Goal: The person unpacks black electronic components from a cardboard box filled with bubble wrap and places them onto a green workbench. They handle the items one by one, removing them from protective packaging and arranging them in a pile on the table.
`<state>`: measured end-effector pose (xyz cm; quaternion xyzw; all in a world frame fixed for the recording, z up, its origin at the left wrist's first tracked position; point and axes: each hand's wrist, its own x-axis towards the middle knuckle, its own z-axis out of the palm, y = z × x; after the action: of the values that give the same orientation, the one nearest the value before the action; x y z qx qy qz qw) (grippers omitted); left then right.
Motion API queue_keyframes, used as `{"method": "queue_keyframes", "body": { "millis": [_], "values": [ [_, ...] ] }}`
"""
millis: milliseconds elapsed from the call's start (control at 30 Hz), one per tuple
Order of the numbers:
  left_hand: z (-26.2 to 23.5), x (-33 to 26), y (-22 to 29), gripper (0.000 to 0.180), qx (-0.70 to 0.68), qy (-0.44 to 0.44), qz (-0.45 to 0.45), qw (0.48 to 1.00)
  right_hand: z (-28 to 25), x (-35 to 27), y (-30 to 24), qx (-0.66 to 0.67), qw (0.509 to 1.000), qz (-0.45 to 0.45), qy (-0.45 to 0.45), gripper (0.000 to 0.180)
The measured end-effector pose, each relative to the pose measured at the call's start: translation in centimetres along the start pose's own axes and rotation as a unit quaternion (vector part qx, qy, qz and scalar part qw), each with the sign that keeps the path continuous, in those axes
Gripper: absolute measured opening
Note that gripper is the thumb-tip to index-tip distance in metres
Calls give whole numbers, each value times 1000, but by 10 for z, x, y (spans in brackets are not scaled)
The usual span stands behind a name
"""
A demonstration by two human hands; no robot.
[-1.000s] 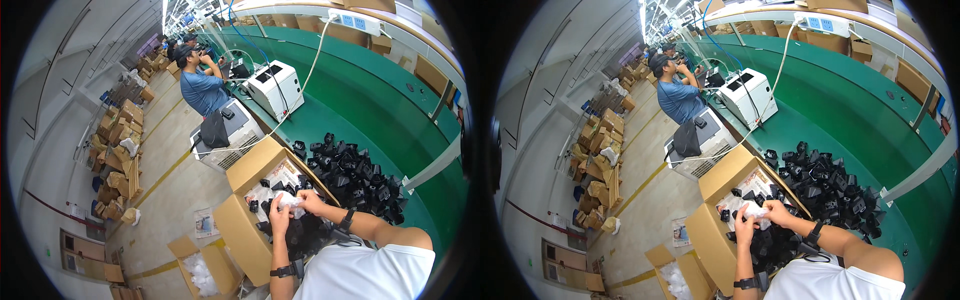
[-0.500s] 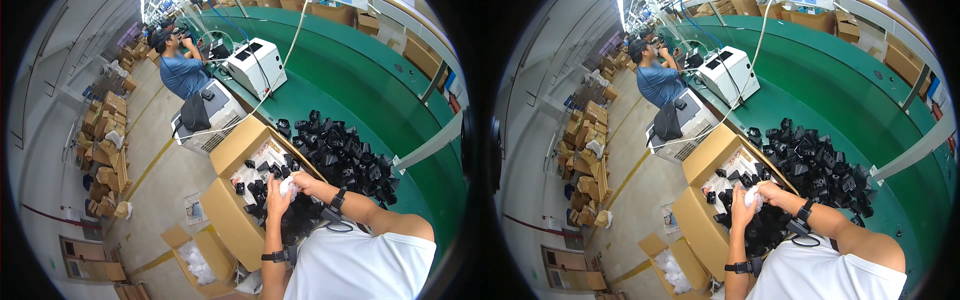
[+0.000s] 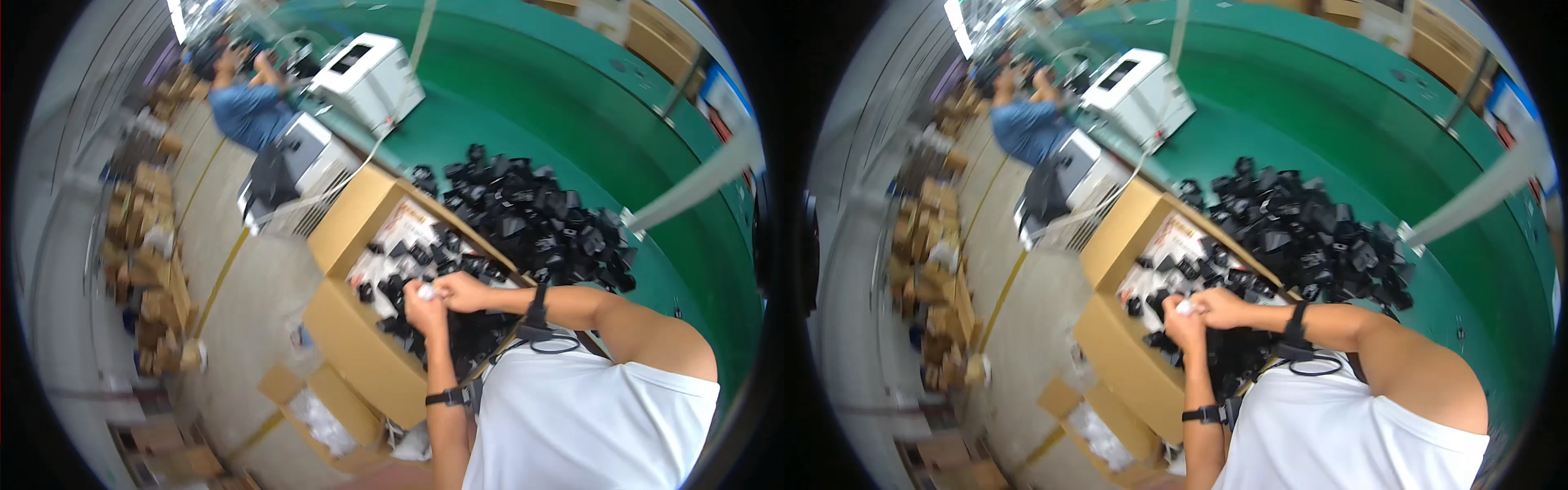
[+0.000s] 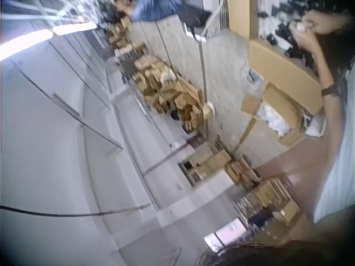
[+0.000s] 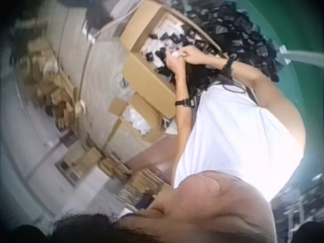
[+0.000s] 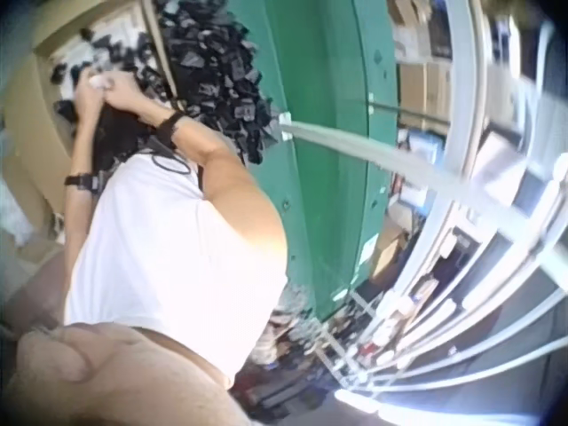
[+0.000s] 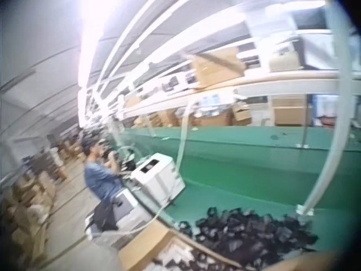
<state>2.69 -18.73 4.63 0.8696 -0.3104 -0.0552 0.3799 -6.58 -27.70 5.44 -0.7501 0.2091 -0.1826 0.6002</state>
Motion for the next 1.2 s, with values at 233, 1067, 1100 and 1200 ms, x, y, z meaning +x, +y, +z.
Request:
{"method": "queue_keyframes", "body": {
  "millis": [233,1067,1100,1200],
  "values": [
    [15,12,-29,43,-132,-153,-45,978,0,-2,0,-48,984,109,132,5],
    [30,8,16,42,-144,-196,74,967,-27,-27,0,97,983,-59,148,16],
    [26,9,18,44,-124,-180,60,974,-30,-24,-11,35,992,-27,116,19],
    [-2,12,25,43,-157,-178,32,971,-24,-16,-19,-57,994,-51,84,20]
  ]
}}
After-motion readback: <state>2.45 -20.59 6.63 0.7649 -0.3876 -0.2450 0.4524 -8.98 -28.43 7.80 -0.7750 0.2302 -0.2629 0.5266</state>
